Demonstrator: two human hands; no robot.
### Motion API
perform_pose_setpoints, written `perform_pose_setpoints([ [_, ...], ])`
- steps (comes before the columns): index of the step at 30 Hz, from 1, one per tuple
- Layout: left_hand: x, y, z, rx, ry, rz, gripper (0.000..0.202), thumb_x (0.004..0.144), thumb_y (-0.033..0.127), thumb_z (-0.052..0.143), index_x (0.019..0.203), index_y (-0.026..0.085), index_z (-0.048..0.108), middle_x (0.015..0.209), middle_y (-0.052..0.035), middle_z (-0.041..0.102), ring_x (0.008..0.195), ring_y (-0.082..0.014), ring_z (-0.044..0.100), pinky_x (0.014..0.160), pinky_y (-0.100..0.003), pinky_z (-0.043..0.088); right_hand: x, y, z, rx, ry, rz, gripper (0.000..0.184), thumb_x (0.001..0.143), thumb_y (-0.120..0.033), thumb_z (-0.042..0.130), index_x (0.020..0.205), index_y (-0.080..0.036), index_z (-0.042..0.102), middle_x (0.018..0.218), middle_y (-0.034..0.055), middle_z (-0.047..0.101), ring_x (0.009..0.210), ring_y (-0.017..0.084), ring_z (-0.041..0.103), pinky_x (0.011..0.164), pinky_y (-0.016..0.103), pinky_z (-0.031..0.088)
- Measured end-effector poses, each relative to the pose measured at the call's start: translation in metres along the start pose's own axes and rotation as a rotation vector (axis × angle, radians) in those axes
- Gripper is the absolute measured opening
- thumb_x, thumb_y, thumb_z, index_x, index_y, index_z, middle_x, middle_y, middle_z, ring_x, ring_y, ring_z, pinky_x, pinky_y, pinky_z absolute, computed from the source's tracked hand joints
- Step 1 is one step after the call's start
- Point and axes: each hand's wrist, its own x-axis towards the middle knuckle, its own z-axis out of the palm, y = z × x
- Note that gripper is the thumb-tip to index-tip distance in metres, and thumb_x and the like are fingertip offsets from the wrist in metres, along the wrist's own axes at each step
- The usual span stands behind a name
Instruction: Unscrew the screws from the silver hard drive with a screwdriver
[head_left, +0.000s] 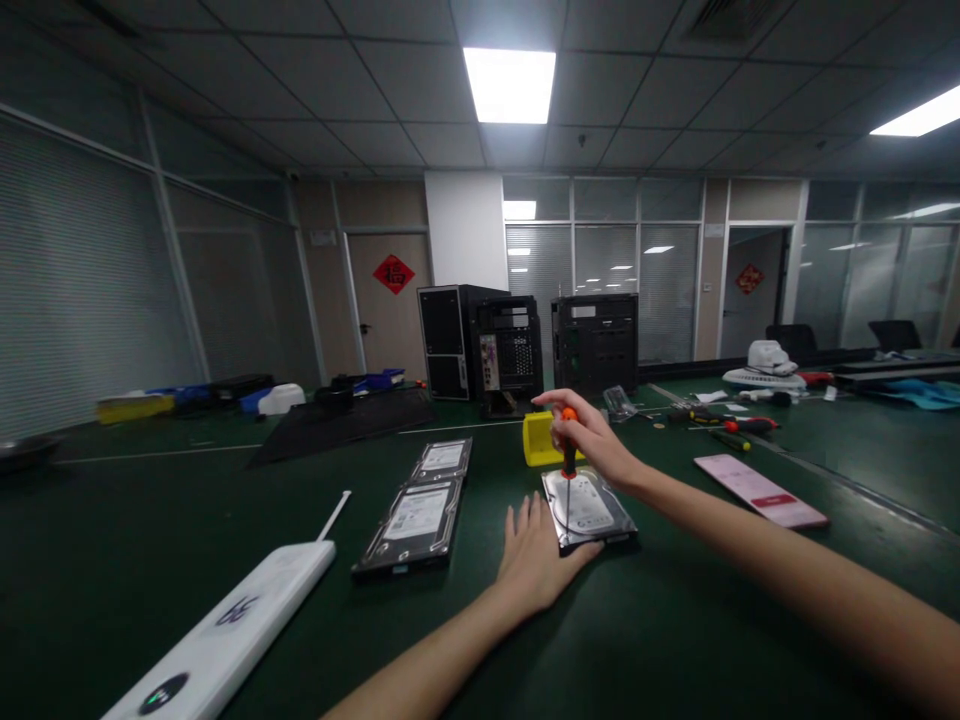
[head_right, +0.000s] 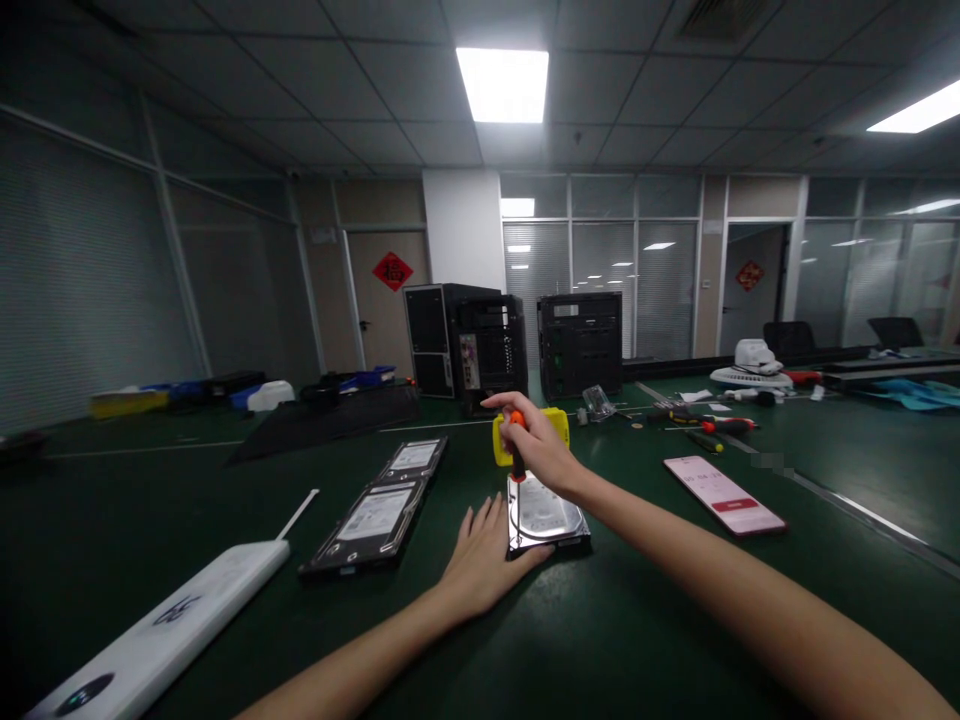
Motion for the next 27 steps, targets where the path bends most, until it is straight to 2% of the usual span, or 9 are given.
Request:
perform_pose_setpoints([
  [11,-0.001,0.001,0.0,0.005,-0.003,0.01,0.089,0.069,0.072,0.025,0.136,0.013,0.017,0.141,-0.012,0.022,0.129,-0.032,0.013,0.104,-0.046,0.005,0.001,-0.002,0.0,-0.045,-0.036,0.024,0.036,0.074,-0.012,0.038,0.106,-0.021,0.049,0.075,-0.0021,0.042,0.061,0.008,0.044,0.058,0.021,0.041],
  [17,-0.002,0.001,-0.003,0.006,-0.007,0.01,0.092,0.069,0.073,0.024,0.136,0.011,0.018,0.141,-0.0133,0.023,0.129,-0.0325,0.014,0.104,-0.047,0.007,0.007,-0.007,-0.008,0.038,-0.235,0.12,0.024,0.079,-0.019,0.044,0.102,-0.019,0.049,0.079,-0.0018,0.048,0.068,0.008,0.053,0.07,0.027,0.046],
  [22,-0.002,0.003,-0.004,0.007,-0.013,0.007,0.094,0.068,0.075,0.022,0.135,0.01,0.02,0.14,-0.0146,0.022,0.129,-0.0331,0.014,0.104,-0.048,0.006,0.011,0.001,-0.012,-0.051,-0.186,0.092,0.021,0.078,-0.027,0.05,0.097,-0.016,0.05,0.076,-0.0006,0.052,0.068,0.01,0.057,0.067,0.028,0.048],
  [27,-0.001,0.003,-0.002,0.012,-0.005,0.005,0.094,0.068,0.075,0.023,0.135,0.01,0.02,0.14,-0.0148,0.023,0.129,-0.0325,0.012,0.104,-0.047,0.004,0.008,0.004,-0.01,-0.227,-0.082,0.029,0.022,0.073,-0.031,0.057,0.088,-0.016,0.051,0.076,0.0004,0.055,0.066,0.012,0.058,0.061,0.027,0.048],
])
